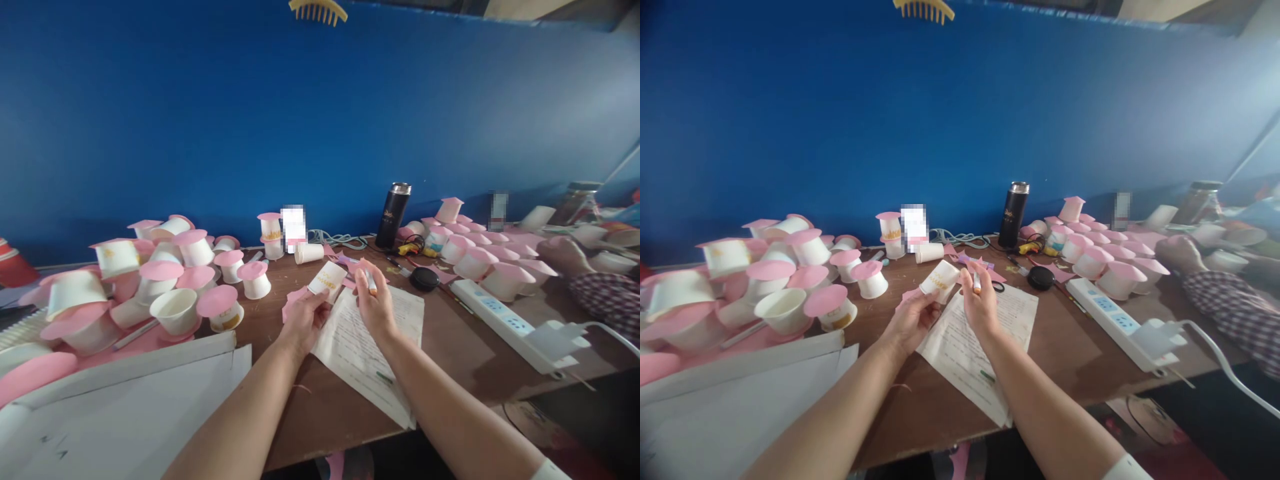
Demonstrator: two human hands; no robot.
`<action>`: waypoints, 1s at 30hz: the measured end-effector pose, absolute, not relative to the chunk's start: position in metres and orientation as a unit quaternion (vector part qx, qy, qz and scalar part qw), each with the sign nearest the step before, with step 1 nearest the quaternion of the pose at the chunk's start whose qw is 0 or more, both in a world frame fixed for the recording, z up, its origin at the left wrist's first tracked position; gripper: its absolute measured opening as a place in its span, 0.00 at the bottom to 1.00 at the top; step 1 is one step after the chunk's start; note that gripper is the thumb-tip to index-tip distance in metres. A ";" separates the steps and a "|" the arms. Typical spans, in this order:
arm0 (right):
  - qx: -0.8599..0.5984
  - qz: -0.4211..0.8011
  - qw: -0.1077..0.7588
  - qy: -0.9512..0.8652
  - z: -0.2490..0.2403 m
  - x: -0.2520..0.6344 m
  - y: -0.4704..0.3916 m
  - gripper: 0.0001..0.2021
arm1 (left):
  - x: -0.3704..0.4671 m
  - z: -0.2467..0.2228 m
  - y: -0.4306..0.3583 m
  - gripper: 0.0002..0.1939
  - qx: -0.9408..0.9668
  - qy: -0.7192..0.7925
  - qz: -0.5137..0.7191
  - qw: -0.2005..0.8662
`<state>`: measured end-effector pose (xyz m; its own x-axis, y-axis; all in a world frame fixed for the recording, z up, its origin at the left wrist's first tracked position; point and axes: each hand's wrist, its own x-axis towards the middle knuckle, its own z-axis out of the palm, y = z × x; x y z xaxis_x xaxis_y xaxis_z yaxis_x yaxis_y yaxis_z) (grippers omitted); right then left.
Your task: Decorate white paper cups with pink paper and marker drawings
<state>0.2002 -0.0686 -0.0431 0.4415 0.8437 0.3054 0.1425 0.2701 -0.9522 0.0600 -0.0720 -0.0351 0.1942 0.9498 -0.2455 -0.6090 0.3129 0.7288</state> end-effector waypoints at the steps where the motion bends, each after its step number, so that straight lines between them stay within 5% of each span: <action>1: -0.532 0.213 0.667 -0.475 -0.043 0.200 -0.069 0.26 | 0.059 -0.035 -0.071 0.10 0.231 0.351 0.545 0.726; 6: -0.454 0.030 0.655 -0.603 -0.040 0.198 -0.082 0.16 | 0.058 -0.036 -0.069 0.12 0.224 0.364 0.570 0.702; 13: -0.466 0.046 0.624 -0.625 -0.036 0.194 -0.093 0.09 | 0.060 -0.035 -0.070 0.14 0.273 0.374 0.576 0.674; 30: -0.518 0.119 0.590 -0.608 -0.041 0.193 -0.093 0.13 | 0.061 -0.034 -0.072 0.10 0.326 0.388 0.560 0.656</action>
